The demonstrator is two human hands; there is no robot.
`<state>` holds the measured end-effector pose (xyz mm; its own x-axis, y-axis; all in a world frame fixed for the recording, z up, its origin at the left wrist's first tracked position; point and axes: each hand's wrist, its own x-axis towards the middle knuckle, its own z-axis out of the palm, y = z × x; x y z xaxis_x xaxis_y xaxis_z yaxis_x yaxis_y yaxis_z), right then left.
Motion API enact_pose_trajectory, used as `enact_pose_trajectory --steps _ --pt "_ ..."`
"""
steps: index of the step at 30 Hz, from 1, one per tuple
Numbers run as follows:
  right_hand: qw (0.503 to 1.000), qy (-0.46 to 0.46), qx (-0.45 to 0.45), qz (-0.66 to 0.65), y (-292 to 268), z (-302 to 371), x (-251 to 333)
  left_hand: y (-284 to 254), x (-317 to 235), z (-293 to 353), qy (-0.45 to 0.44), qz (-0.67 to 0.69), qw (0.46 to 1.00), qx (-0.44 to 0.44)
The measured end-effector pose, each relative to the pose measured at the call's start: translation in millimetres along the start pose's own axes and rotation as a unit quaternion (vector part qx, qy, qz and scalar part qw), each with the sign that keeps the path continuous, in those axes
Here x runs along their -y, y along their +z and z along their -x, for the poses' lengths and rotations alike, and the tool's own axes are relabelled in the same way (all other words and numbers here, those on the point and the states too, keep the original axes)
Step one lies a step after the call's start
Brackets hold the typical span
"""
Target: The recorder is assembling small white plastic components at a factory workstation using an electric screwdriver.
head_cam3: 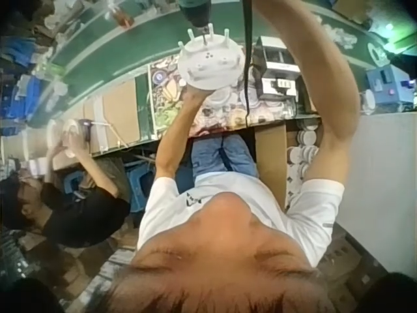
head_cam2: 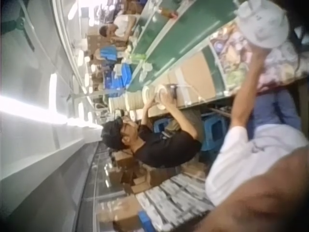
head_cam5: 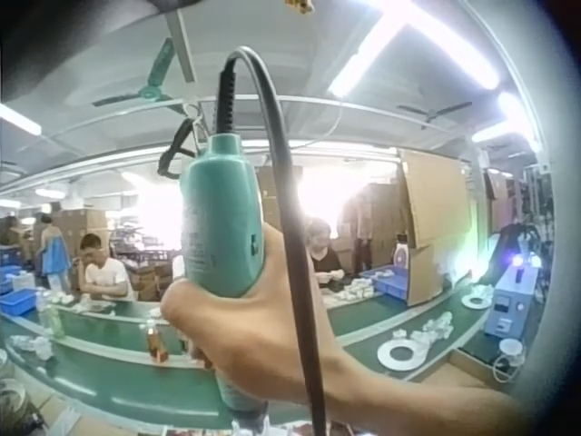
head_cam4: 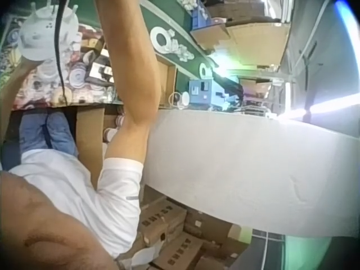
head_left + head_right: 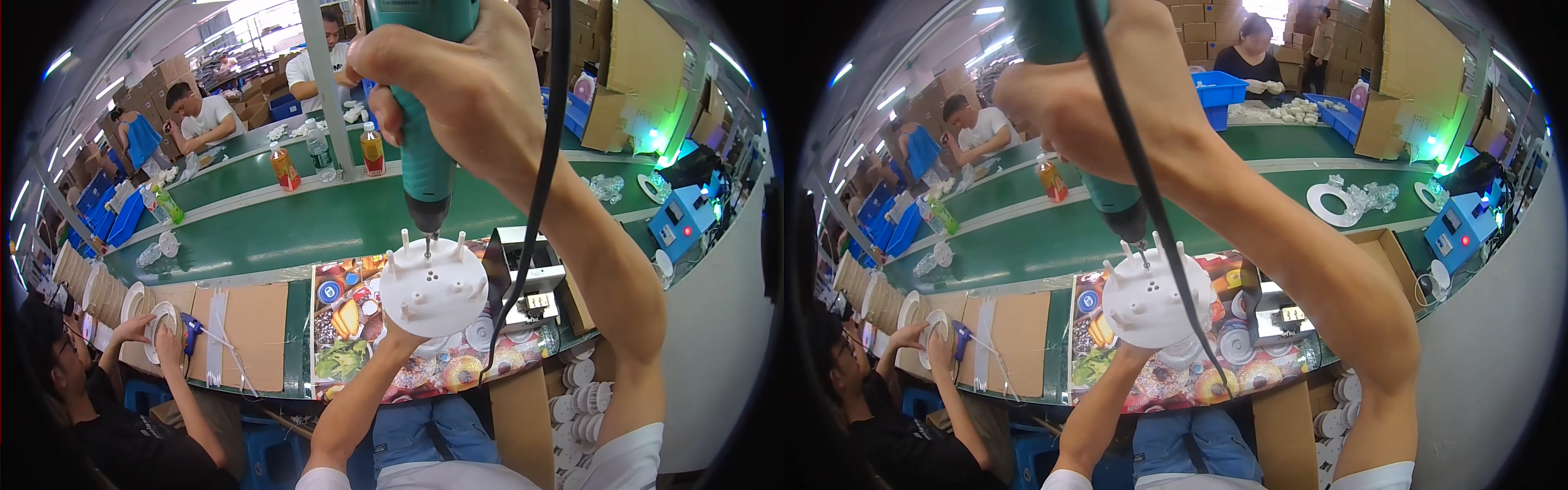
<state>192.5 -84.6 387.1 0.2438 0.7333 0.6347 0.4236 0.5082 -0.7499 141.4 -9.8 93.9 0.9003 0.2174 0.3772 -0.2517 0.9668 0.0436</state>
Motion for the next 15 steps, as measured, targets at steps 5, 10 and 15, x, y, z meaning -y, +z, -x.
enact_pose_trajectory --steps 5,10,15 --pt "0.999 0.008 0.02 0.031 -1.6 -3.6 -0.5 3.9 3.9 -1.3 0.009 -0.057 0.998 -0.007" --pt "0.974 -0.223 -0.025 0.037 2.7 -17.1 -45.0 3.2 4.9 0.1 0.039 0.229 0.969 -0.081" --pt "0.993 -0.112 -0.033 -0.035 1.3 -9.1 -42.3 4.7 2.0 -0.8 0.054 -0.297 0.953 0.004"
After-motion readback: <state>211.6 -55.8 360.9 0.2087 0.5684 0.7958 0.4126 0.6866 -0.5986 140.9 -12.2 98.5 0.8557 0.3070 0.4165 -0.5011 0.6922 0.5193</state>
